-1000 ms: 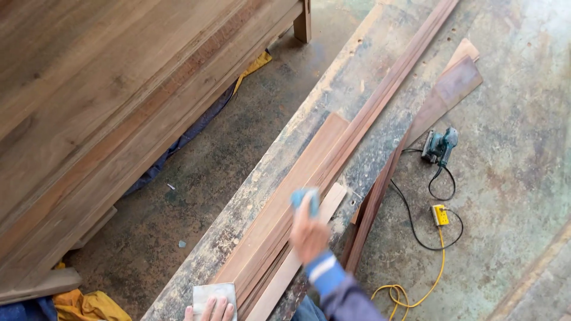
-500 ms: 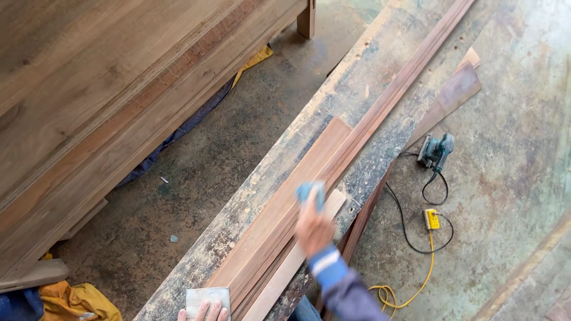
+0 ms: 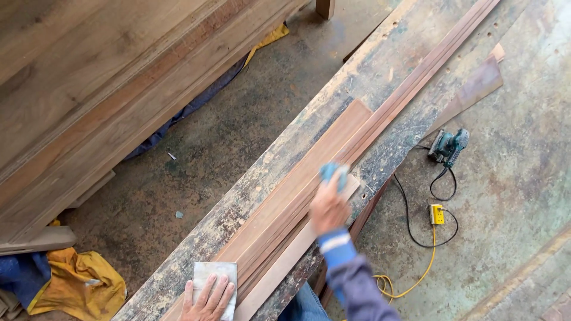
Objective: Sanding wooden furniture components using handheld sandpaper sheets.
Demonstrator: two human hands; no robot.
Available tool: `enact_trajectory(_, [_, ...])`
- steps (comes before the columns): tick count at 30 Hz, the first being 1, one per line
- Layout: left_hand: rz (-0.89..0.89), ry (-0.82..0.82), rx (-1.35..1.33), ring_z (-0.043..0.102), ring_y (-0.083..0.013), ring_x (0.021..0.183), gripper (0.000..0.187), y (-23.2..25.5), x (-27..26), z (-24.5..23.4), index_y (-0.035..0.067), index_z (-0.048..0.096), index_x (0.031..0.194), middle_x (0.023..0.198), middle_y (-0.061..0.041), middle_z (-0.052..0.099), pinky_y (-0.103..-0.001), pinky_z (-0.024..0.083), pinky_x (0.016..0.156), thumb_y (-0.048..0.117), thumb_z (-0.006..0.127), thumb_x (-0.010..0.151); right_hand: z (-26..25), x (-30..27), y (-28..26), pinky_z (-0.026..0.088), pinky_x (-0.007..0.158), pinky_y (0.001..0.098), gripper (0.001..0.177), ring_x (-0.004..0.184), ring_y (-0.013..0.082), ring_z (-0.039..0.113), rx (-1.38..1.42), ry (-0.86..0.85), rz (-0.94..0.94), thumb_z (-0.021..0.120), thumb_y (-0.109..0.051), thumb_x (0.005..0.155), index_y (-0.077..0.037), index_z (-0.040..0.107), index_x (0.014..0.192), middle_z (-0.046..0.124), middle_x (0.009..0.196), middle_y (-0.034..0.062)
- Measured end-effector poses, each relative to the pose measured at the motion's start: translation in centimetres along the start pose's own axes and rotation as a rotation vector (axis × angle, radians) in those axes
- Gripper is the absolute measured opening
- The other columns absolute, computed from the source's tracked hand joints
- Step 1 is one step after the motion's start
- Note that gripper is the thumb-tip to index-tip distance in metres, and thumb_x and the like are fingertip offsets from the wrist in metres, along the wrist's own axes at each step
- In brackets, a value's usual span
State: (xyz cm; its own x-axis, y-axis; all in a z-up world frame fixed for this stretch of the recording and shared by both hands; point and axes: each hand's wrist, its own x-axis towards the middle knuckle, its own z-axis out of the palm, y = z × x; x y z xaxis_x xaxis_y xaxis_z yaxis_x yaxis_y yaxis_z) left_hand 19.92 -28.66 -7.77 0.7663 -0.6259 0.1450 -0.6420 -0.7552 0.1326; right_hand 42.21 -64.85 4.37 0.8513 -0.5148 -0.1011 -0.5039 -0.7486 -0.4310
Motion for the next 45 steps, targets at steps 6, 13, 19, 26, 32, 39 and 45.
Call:
enact_trajectory(6, [0.006, -0.060, -0.164, 0.031, -0.0322, 0.143, 0.077, -0.1, 2.9, -4.2, 0.013, 0.039, 0.151, 0.155, -0.010, 0.037, -0.069, 0.014, 0.113, 0.043, 0.057, 0.083, 4.3, -13.1, 2.1, 0.055, 0.041, 0.0316, 0.051, 0.052, 0.0211, 0.067, -0.008, 0.017, -0.522, 0.049, -0.013, 0.104, 0.010, 0.038, 0.148, 0.068, 0.105, 0.0342])
enact_trajectory(13, [-0.015, -0.263, -0.123, 0.027, -0.0300, 0.146, 0.078, 0.1, 2.5, -4.9, 0.015, 0.034, 0.153, 0.158, -0.007, 0.034, -0.066, 0.011, 0.115, 0.035, 0.058, 0.081, 1.2, 7.2, 8.2, 0.052, 0.044, 0.0375, 0.028, 0.049, 0.0210, 0.061, -0.201, 0.121, -0.348, 0.051, -0.019, 0.109, 0.003, 0.061, 0.123, 0.063, 0.065, 0.0092])
enact_trajectory(19, [-0.032, -0.153, -0.133, 0.025, -0.0269, 0.148, 0.082, 1.0, 4.1, -3.2, 0.016, 0.030, 0.155, 0.160, -0.005, 0.030, -0.064, 0.008, 0.118, 0.039, 0.054, 0.080, -0.7, 13.3, 7.4, 0.052, 0.052, 0.0500, 0.026, 0.057, 0.0389, 0.066, -0.358, 0.132, -0.554, 0.059, -0.029, 0.102, -0.006, 0.069, 0.109, 0.069, 0.065, 0.0196])
enact_trajectory(26, [0.000, -0.402, -0.049, 0.021, -0.0276, 0.152, 0.080, 8.3, 32.4, -3.4, 0.015, 0.013, 0.162, 0.169, -0.007, 0.016, -0.057, 0.013, 0.121, 0.051, 0.042, 0.097, 0.2, 13.9, 8.3, 0.055, 0.052, 0.0483, 0.045, 0.056, 0.0378, 0.070, -0.459, 0.097, -0.557, 0.055, -0.027, 0.103, 0.002, 0.060, 0.137, 0.067, 0.063, 0.0217])
enact_trajectory(32, [-0.050, -0.349, -0.118, 0.018, -0.0244, 0.156, 0.075, 8.2, 33.3, -3.0, 0.017, 0.015, 0.163, 0.171, -0.005, 0.015, -0.053, 0.012, 0.125, 0.043, 0.043, 0.098, 0.0, 13.8, 8.8, 0.054, 0.049, 0.0488, 0.046, 0.056, 0.0394, 0.069, -0.423, 0.015, -0.538, 0.057, -0.033, 0.102, -0.002, 0.062, 0.136, 0.068, 0.064, 0.0212])
enact_trajectory(39, [-0.389, -0.160, -0.188, 0.020, -0.0227, 0.148, 0.079, 6.0, 11.5, -7.0, 0.021, 0.028, 0.154, 0.162, 0.000, 0.021, -0.059, 0.007, 0.117, 0.031, 0.058, 0.082, -0.7, 14.2, 8.8, 0.053, 0.051, 0.0491, 0.042, 0.058, 0.0391, 0.068, -0.458, 0.009, -0.588, 0.058, -0.035, 0.105, -0.006, 0.063, 0.135, 0.068, 0.065, 0.0200])
enact_trajectory(45, [-0.312, -0.107, -0.312, 0.026, -0.0240, 0.153, 0.074, 11.6, 29.0, -1.7, 0.018, 0.035, 0.158, 0.165, -0.004, 0.036, -0.055, 0.008, 0.125, 0.028, 0.047, 0.086, -0.3, 15.9, 11.0, 0.052, 0.050, 0.0493, 0.040, 0.056, 0.0400, 0.067, -0.443, -0.016, -0.655, 0.055, -0.033, 0.106, -0.008, 0.064, 0.137, 0.067, 0.066, 0.0205])
